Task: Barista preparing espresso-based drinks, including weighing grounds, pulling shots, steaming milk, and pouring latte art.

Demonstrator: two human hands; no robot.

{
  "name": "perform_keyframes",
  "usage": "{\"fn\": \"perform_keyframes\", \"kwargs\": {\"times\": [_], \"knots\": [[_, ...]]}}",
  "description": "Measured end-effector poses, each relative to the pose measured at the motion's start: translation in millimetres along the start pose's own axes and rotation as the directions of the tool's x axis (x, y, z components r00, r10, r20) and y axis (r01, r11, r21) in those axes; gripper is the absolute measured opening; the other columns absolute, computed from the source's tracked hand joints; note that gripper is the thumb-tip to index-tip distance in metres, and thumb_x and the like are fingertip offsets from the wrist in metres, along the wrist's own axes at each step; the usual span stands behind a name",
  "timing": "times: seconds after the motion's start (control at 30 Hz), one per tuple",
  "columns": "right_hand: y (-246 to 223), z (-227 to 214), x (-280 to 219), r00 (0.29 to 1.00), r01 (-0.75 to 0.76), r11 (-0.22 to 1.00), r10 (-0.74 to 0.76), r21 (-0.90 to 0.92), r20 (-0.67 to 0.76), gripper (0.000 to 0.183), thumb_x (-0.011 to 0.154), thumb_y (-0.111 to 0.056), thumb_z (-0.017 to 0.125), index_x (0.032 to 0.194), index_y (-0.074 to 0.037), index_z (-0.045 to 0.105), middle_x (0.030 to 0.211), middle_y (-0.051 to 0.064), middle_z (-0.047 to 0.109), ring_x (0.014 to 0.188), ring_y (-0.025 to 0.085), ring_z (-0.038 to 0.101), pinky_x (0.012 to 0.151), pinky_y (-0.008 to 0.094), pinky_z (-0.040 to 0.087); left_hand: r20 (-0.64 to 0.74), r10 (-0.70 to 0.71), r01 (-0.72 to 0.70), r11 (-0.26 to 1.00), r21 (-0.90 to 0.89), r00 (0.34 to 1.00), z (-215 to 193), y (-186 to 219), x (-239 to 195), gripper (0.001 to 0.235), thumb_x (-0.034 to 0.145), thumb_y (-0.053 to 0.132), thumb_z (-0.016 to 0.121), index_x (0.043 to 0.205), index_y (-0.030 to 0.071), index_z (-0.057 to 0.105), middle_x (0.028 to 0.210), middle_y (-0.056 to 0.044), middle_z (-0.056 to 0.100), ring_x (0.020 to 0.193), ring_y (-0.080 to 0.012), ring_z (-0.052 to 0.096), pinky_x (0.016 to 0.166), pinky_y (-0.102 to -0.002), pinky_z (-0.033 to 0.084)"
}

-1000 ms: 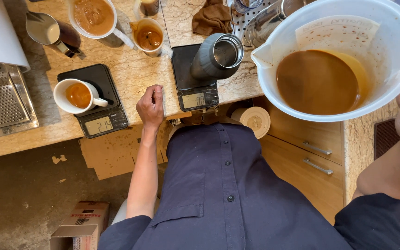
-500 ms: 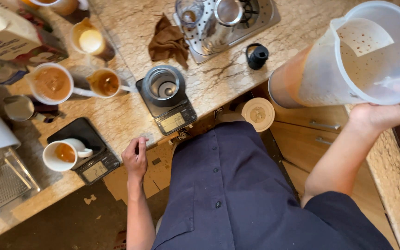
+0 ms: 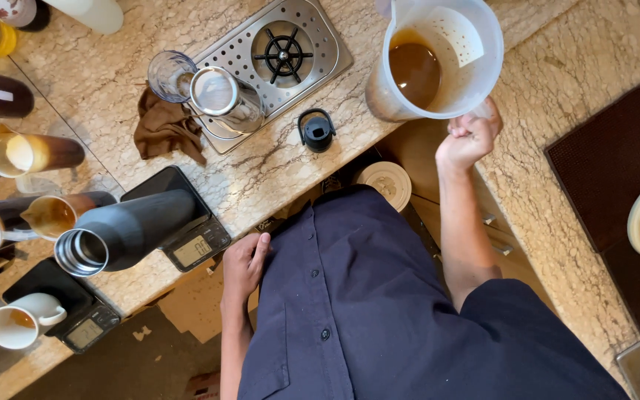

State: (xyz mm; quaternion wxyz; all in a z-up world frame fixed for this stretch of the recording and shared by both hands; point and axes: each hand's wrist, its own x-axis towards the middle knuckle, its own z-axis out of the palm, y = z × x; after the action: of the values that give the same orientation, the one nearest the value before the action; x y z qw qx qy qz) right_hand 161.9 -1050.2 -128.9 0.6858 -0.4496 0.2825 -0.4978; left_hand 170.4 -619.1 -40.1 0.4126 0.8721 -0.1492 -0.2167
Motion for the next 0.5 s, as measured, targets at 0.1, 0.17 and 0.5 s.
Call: {"fn": "perform_keyframes", "kwargs": {"times": [0.1, 0.17, 0.5], "knots": [[3, 3, -10, 0.978, 0.009, 1.0, -0.015, 0.03, 0.208, 0.031, 0.06, -0.008, 0.049, 0.09, -0.003, 0.056, 0.044, 0.004, 0.024, 0.035, 0.013, 0.03, 0.041, 0.024, 0.03, -0.057, -0.054, 0.053, 0.998, -0.015, 0.997, 17, 12, 11, 0.038, 0.099, 0.035, 0.046, 0.069, 0.017, 0.06, 0.062, -0.011, 0.06, 0.064, -0.0358, 0.061, 0.06, -0.041, 0.048], [-13, 5, 3, 0.911, -0.067, 0.996, 0.085, -0.059, 0.403, 0.03, 0.06, -0.011, 0.055, 0.088, -0.001, 0.057, 0.05, 0.008, 0.036, 0.043, 0.017, 0.041, 0.048, 0.026, 0.039, -0.073, -0.094, 0.092, 0.995, -0.025, 0.993, 28, 14, 12, 0.039, 0.099, 0.035, 0.044, 0.07, 0.016, 0.06, 0.062, -0.013, 0.06, 0.065, -0.0369, 0.061, 0.061, -0.041, 0.049], [-132, 203, 101, 0.267, 0.747, 0.656, -0.155, -0.103, 0.951, 0.039, 0.102, -0.002, 0.064, 0.136, 0.002, 0.043, 0.118, 0.019, 0.05, 0.102, 0.032, 0.056, 0.077, 0.045, 0.053, -0.129, -0.152, 0.159, 0.986, 0.046, 0.98, 34, 32, 22, 0.043, 0.098, 0.043, 0.042, 0.071, 0.015, 0.059, 0.066, -0.016, 0.061, 0.071, -0.0397, 0.062, 0.061, -0.047, 0.049]]}}
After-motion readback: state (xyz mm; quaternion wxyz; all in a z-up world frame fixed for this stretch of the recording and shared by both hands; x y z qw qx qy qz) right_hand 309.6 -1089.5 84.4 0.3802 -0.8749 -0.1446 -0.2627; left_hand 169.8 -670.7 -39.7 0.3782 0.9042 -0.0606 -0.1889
